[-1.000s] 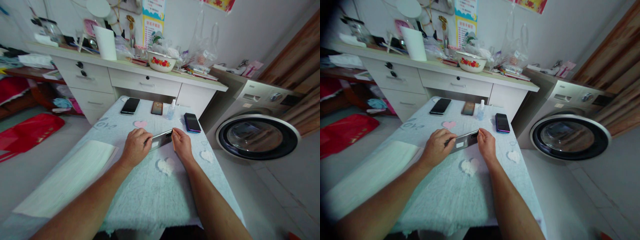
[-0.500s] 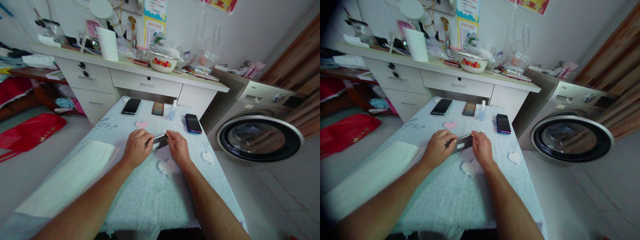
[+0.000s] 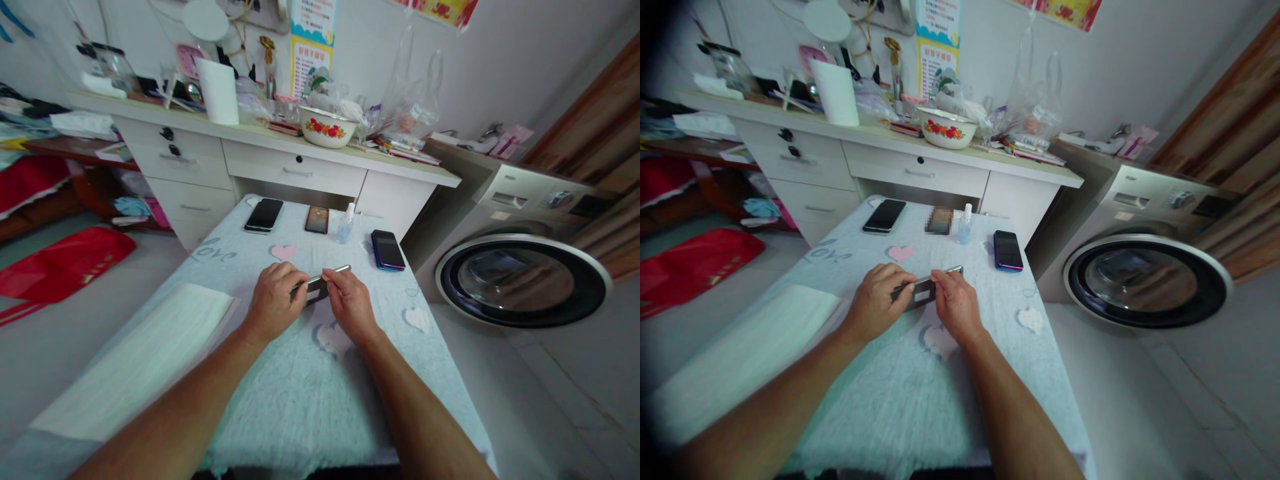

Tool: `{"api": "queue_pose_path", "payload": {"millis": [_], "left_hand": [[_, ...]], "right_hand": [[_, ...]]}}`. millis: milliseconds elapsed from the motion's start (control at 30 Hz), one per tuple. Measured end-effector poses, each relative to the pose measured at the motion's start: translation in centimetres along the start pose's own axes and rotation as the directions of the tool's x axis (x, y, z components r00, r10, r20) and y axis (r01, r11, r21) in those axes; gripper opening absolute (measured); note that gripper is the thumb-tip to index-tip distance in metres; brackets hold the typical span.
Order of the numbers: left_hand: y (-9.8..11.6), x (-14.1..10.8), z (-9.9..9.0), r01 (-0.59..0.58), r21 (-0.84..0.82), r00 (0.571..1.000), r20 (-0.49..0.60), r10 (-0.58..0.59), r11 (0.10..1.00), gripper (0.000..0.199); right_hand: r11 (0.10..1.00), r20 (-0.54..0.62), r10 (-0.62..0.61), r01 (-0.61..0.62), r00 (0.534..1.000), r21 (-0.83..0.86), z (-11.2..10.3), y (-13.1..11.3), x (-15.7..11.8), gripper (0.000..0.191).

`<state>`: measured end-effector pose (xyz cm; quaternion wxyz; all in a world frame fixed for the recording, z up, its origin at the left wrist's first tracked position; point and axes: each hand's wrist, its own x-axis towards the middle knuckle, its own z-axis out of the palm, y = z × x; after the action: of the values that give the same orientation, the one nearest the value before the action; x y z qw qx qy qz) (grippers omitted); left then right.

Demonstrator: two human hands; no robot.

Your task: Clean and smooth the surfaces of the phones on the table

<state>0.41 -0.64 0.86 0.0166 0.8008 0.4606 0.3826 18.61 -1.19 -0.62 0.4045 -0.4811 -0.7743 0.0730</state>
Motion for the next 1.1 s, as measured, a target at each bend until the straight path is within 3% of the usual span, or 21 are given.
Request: {"api": "queue_pose_path", "payload": {"millis": [433,567,667,767,900,1100], "left_hand": [[0.2,-0.1,0.1,0.014,-0.032,1.0,0.007,-0.014,0.999,0.014],[0.1,-0.1,0.1,0.017,-0.041,1.0,0.0,-0.017,0.999,0.014],[0.1,-0.2,0.1,0.015,-0.047,1.0,0.006,-0.015,0.999,0.013],[0.1,-0.3,0.1,0.013,-0.049,1.0,0.006,-0.013,0.999,0.013],[0.0,-0.3,0.2,0.017,-0.052,1.0,0.003,-0.017,0.998,0.013],[0.0,-0.3,0.2,0.032,-0.056,0.999,0.009,-0.032,0.998,0.014]], "right_hand": [[0.974,-0.122,0.174,-0.189,0.977,-0.127,-1.7,2.0,0.5,0.031],[0.972,-0.151,0.229,-0.235,0.962,-0.023,-1.3,2.9,0.3,0.03],[0.935,-0.156,0.332,-0.303,0.93,0.187,-0.7,3.8,0.2,0.031],[0.829,-0.089,0.472,-0.408,0.877,0.382,-0.5,3.8,0.2,0.037],[0.712,0.07,0.564,-0.527,0.823,0.465,-1.0,3.1,0.4,0.041],[0.734,0.162,0.555,-0.572,0.816,0.366,-1.5,3.2,0.1,0.039]]}}
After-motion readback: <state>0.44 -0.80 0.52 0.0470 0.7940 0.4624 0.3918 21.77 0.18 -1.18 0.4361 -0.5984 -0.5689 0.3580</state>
